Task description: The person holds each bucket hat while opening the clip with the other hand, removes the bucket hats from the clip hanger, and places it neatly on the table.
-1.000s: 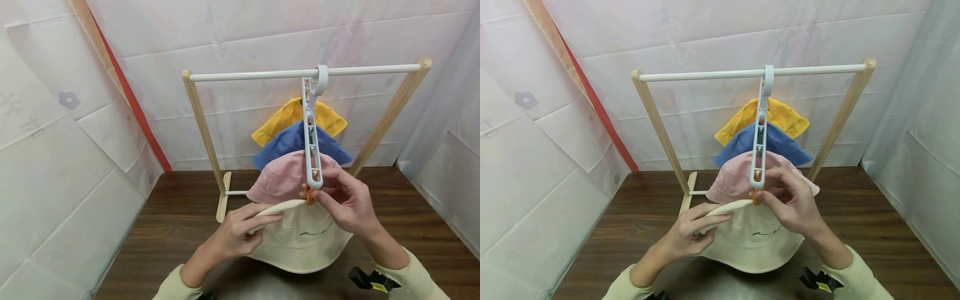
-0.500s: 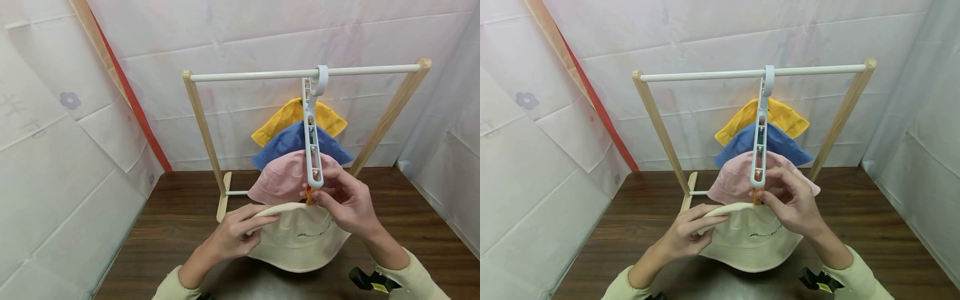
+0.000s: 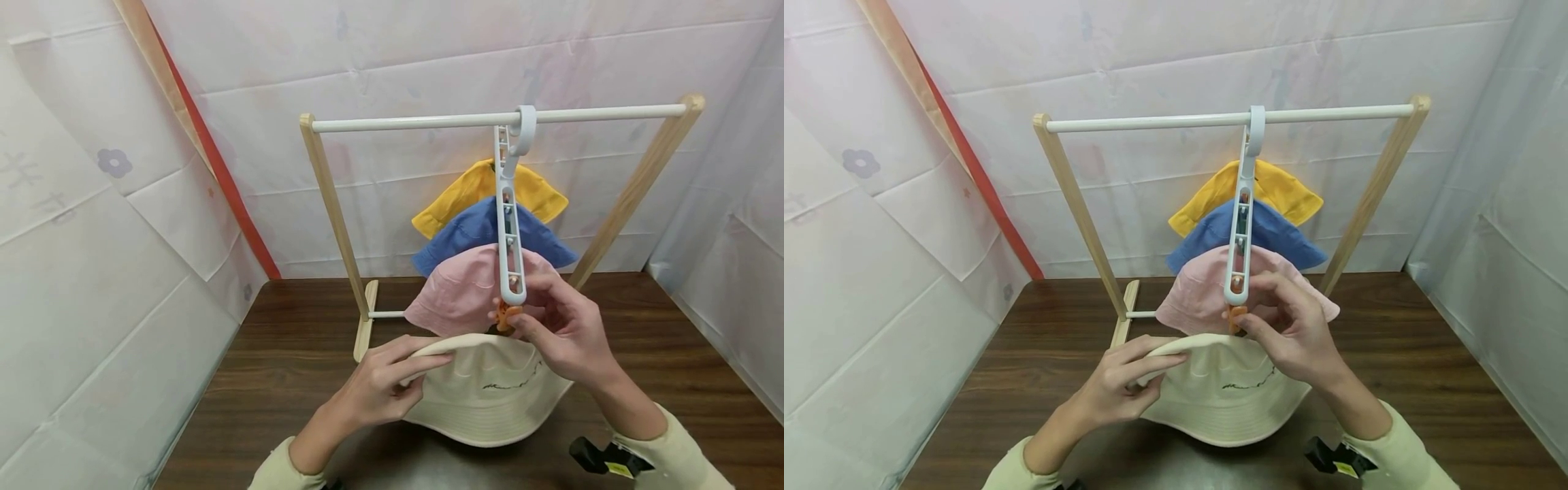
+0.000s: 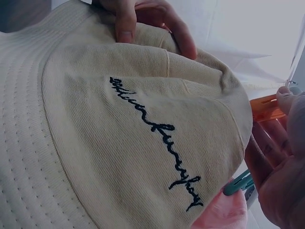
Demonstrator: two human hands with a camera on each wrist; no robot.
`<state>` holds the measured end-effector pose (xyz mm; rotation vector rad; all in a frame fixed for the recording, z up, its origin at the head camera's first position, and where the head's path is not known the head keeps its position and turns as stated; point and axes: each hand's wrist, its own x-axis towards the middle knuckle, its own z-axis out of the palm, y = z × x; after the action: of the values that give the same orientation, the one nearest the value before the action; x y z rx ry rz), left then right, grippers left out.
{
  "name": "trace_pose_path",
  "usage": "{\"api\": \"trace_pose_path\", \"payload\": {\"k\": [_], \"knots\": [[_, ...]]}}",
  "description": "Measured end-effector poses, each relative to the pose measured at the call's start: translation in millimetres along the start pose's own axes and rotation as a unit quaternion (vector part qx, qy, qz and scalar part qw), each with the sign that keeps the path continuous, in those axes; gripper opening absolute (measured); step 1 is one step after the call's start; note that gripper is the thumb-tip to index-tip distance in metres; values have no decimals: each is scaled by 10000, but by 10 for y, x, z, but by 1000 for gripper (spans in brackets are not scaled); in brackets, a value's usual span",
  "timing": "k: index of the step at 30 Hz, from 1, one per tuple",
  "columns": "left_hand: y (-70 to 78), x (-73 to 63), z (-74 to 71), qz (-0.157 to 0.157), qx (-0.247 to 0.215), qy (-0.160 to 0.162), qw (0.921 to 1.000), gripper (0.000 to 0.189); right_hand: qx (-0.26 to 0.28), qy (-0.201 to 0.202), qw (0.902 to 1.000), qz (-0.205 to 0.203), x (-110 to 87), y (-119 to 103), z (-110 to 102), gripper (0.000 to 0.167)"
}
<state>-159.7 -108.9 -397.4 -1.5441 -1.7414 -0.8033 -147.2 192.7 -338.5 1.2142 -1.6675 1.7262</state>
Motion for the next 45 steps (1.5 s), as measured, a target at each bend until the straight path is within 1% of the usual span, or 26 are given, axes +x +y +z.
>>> {"api": "trace_pose_path", "payload": {"k": [4, 8, 17, 20, 24, 28, 31, 34, 39, 45], "knots": [[1, -14, -13, 22, -4, -3, 10000, 69, 123, -43, 9999, -47, -5, 14, 7, 32], [-1, -35, -25, 17, -16, -23, 10000, 69, 13, -33, 9999, -122, -11, 30, 17, 36], [9, -78, -65, -34, 38, -51, 10000, 68, -128, -125, 9998, -70, 4, 17, 42, 37], [9, -90, -75, -49, 70, -49, 10000, 68, -87, -149, 9998, -45, 10, 13, 45, 36], [5, -113, -84, -88, 75, -58, 9999, 68, -27, -76, 10000, -32, -1, 9, 56, 39], [1, -143, -93, -121, 39, -43, 9999, 69, 49, 31, 9998, -170, 0, 11, 75, 42], [-3, -161, -101, -133, 5, -19, 9999, 68, -55, 167, 9993, -336, 10, 10, 96, 43], [-8, -175, -111, -137, 12, 0, 9999, 65, -152, 315, 9986, -394, 29, 1, 117, 44], [-15, -189, -121, -106, 74, 57, 9999, 59, -67, 369, 9983, -438, 56, -12, 146, 47], [-19, -201, -132, -104, 113, 96, 9998, 63, -142, 490, 9971, -570, 103, -47, 172, 47]]}}
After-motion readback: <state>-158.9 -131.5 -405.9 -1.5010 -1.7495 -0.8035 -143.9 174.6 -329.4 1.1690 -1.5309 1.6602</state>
